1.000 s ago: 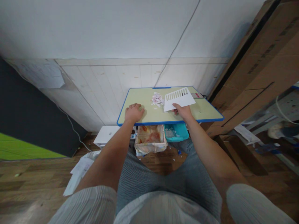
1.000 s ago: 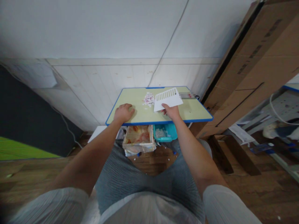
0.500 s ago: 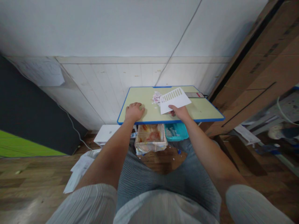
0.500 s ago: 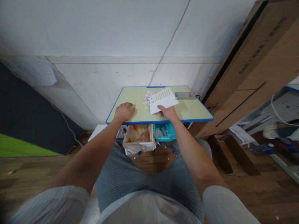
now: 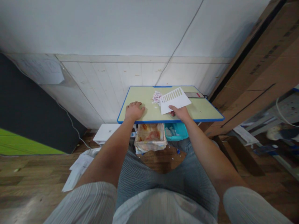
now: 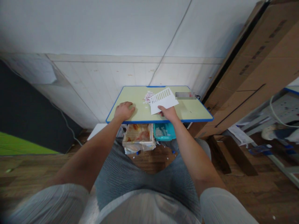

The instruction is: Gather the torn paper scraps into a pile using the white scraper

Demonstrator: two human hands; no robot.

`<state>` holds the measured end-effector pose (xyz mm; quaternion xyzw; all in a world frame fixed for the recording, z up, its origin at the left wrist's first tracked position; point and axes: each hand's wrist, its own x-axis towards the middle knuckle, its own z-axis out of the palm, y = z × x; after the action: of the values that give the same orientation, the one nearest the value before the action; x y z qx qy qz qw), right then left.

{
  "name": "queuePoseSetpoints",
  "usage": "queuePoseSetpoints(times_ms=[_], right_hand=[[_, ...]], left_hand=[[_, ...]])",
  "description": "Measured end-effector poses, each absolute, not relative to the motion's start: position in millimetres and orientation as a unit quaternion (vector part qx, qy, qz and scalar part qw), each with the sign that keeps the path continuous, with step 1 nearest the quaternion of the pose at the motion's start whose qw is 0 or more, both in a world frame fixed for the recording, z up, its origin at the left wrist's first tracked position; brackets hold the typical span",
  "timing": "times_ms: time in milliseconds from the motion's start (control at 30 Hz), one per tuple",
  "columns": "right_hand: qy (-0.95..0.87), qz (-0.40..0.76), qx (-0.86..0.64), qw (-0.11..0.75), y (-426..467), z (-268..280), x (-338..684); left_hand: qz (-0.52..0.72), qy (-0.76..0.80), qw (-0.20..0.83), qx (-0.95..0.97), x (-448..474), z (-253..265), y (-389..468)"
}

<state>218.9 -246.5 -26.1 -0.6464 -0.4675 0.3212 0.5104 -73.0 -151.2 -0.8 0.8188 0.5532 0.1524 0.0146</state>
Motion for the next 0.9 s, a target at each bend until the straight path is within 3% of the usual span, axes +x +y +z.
queuePoseSetpoints(times_ms=[667, 900], right_hand=[[-0.494, 0.308, -0.585, 0.564, -260.6, -13.1, 203.8], [-0.511, 0.325, -0.58, 0.545, -263.4, -12.1, 203.9]], left_hand=[[0.157, 0.551, 0.01, 0.819, -72.7, -4.1, -147.2], [0.156, 0.552, 0.011, 0.819, -72.5, -2.0, -149.7]])
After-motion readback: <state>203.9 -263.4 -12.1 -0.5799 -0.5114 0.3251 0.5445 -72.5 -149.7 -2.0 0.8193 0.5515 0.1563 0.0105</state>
